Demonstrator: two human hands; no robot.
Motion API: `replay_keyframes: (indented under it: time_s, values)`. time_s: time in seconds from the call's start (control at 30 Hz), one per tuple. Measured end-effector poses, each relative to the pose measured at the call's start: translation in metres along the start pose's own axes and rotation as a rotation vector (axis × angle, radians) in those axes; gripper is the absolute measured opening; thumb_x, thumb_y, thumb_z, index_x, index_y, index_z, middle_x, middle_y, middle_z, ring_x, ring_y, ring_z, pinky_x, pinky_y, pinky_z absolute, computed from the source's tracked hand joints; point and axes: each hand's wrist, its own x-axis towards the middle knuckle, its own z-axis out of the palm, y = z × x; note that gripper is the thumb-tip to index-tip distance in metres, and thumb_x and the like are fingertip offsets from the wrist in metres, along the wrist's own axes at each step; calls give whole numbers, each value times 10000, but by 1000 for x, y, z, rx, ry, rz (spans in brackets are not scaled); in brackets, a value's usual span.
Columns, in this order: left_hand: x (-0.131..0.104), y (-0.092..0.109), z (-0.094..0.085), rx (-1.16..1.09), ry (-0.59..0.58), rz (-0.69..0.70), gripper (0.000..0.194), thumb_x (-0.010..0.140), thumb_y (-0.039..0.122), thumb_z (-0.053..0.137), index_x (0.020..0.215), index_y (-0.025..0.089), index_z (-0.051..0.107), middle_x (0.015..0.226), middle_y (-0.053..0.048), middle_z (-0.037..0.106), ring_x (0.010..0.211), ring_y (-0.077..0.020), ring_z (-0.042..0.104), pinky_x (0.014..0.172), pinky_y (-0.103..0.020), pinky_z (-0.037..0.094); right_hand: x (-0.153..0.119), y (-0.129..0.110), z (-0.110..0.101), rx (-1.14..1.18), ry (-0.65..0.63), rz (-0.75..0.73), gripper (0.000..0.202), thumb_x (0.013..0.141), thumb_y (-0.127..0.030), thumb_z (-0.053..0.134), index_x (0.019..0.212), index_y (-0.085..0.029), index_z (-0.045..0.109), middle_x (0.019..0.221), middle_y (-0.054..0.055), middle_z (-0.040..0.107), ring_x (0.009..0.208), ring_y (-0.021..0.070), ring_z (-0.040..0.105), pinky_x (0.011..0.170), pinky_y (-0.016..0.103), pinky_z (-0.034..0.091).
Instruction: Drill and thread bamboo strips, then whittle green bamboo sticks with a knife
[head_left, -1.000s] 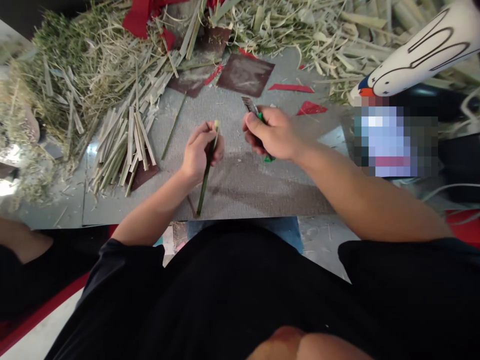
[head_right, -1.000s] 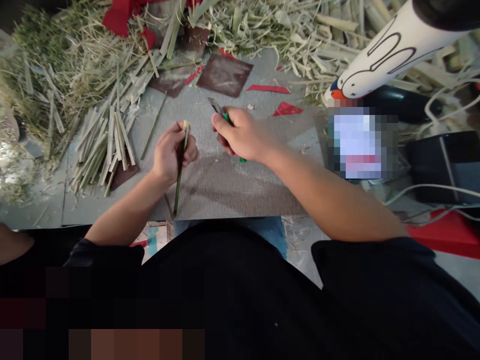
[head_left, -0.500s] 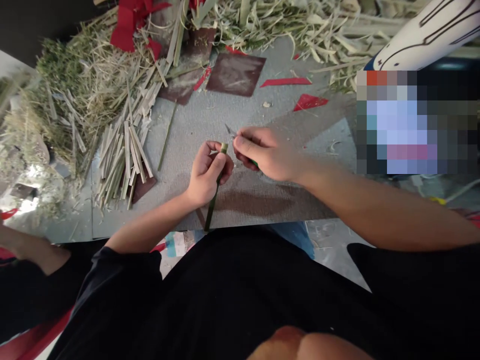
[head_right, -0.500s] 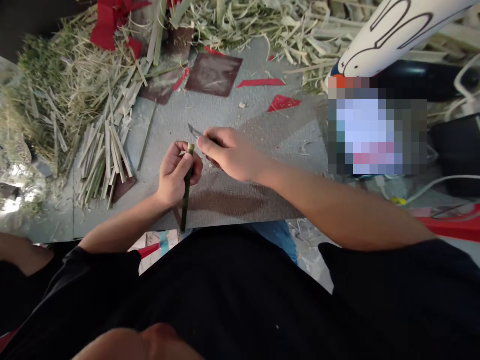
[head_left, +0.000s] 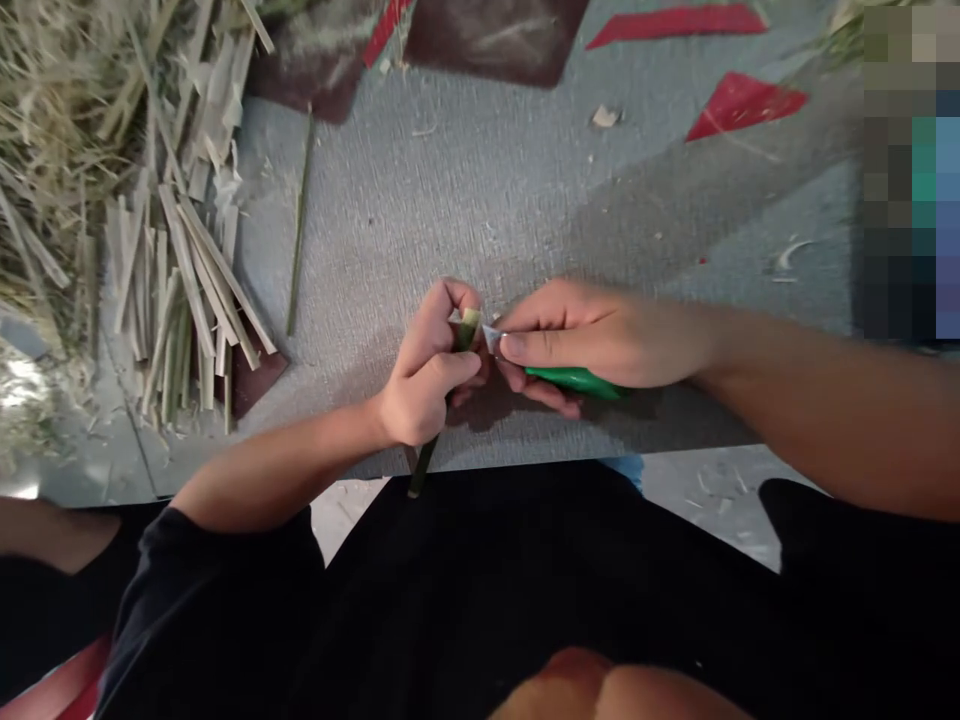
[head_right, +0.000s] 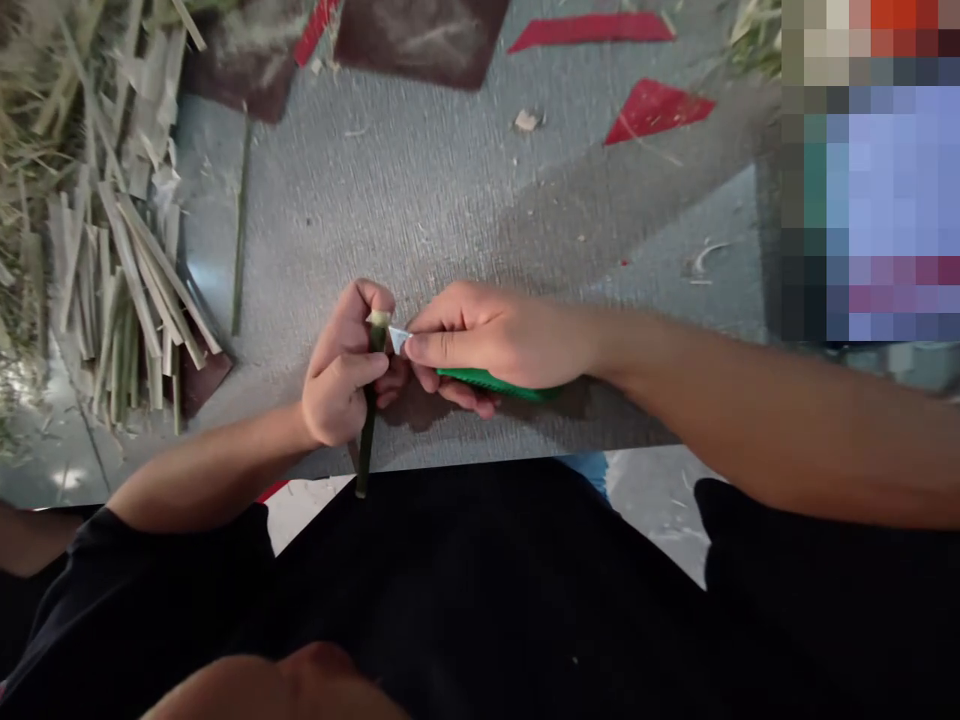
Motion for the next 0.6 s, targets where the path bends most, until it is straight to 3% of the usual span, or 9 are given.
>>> replay_keyframes:
  time_s: [0.23,0.4,0.6]
  values:
    - [-4,0,-3,143,-26,28,565,891,478,1005,1077,267,516,785,38,674,578,-130,560,555,-307,402,4,5,-7,17,-142,0,631,1137,-697,732,790,-176,661,578,-10,613,454,102,562,451,236,421]
    - [-3,-1,-1,255,5,73,570,881,490,1022,1070,266,533,774,45,645,614,-136,574,583,-316,418,7,9,-10,47,-150,26,654,1108,-723,759,768,-174,657,590,1,617,445,103,559,432,243,406]
    - [1,-6,-3,353,77,150,598,866,640,993,1032,263,560,813,40,558,673,-130,544,621,-319,451,4,-2,-4,65,-96,93,614,1077,-680,826,767,-181,646,580,-10,586,446,114,561,444,254,408]
